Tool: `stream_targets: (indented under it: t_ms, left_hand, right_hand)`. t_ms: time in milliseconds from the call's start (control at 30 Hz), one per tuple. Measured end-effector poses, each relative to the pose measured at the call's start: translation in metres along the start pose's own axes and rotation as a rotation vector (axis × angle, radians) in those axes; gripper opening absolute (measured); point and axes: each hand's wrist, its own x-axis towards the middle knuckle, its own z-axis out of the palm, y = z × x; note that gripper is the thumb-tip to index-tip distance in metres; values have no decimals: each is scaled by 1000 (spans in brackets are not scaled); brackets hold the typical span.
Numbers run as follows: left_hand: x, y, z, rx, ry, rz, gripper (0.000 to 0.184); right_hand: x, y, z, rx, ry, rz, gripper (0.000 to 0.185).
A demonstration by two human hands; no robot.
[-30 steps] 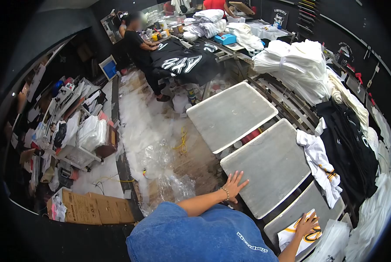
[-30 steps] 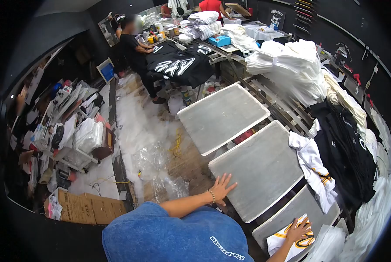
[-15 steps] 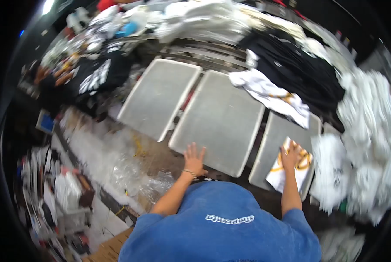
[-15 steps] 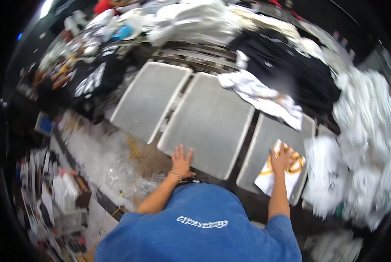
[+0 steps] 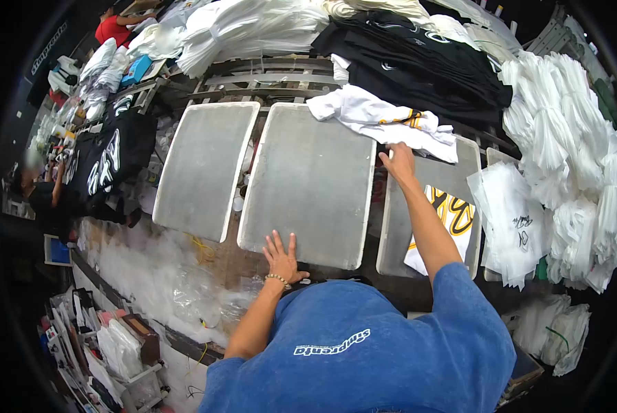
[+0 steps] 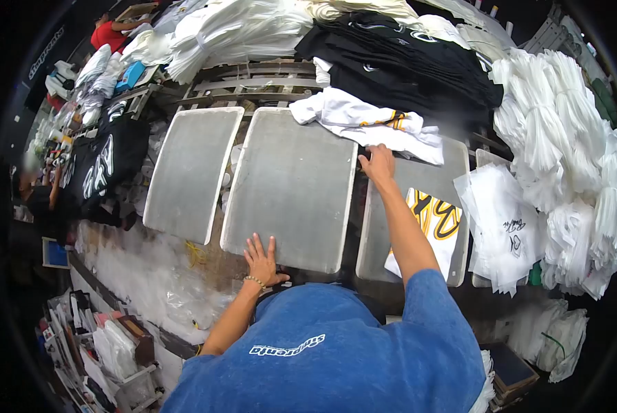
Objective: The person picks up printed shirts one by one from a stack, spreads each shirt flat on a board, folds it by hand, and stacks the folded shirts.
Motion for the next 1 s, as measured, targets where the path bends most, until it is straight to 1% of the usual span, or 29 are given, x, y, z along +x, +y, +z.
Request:
stream_targets:
  t_ms: [67,100,133,167,200,233,267,300,333,367,400,433,467,500,533,567,633,700,733,767,800,833,867,933,1000]
  left_hand:
    - [0,0,-3,5,-32,13,145]
    - [0,1,-6,33,-63,26,145]
    - [0,1,-10,55,-86,21,145]
    - [1,2,-17,67,-159,14,145]
    - [2,0,-16,79,-163,18,142]
    - [6,-3,-14,60,-201,20,140]
    - [10,-7,-15,39,-241,33,137]
    - [13,-14,-20,22,-220,-14,137]
    - [18,-21,-28,-89,-331,46,130]
    - [23,-29,-38,-201,-439,115,122]
    - [17,-31,-72,-188,-444,151,103]
    - [27,-42,-89,-199,-420,126,103]
    - [38,-52,-105,-330,-462,182,93]
    - [46,-58,-115,-457,-504,244,84]
    - [58,-65,-110,-435,-298,269,69]
    - [68,-66,-117,-437,-282,260,69]
    - [90,-63,-144,-520,-84,439,64]
    - [104,-42,-177,-603,127,520,66]
    - [106,-26,-199,-654,281,574,70]
    - [104,-9,-223,-701,438,630,74]
    - [97,9,-250,-727,597,656,78]
    - [91,23,-273,-753,756,680,83]
    - [88,33,-289,-754,757,685,83]
    - [87,44,-309,-843,944,799,77]
    - [109,32,-299,-719,1051,776,56]
  right_hand:
    - [25,-29,12,-329,72,47,47]
    - [36,-7,34,-428,68,70,56]
    - [44,5,47,-343,75,110,53]
    - [49,8,49,-364,87,72,52]
    - [62,16,53,-403,-49,130,47]
    - [61,29,58,-430,20,19,37]
    - [64,40,62,-441,15,0,27]
    - [66,32,47,-456,-81,-15,21]
    - [69,39,45,-395,-58,-41,20]
    - [78,62,52,-265,6,-75,21]
    - [83,61,45,-186,11,-37,26]
    - [93,63,38,-172,-25,-14,30]
    - [103,86,41,-57,47,-131,33]
    - [114,94,34,-45,70,-179,31]
    - [123,88,21,-115,132,-243,29]
    - [127,59,0,-62,215,-277,24]
    - [124,-56,-61,104,145,-259,15]
    - [112,-152,-108,-12,71,-425,11]
    - [106,-186,-124,-17,31,-526,7]
    - [94,-219,-138,-17,38,-529,7]
    - [81,-251,-152,-12,-2,-649,7]
    - [68,-279,-164,-8,-45,-767,8]
    - [56,-301,-174,-17,-49,-811,11]
    - [37,-331,-193,-15,-55,-896,13]
    - [37,-341,-206,46,12,-966,11]
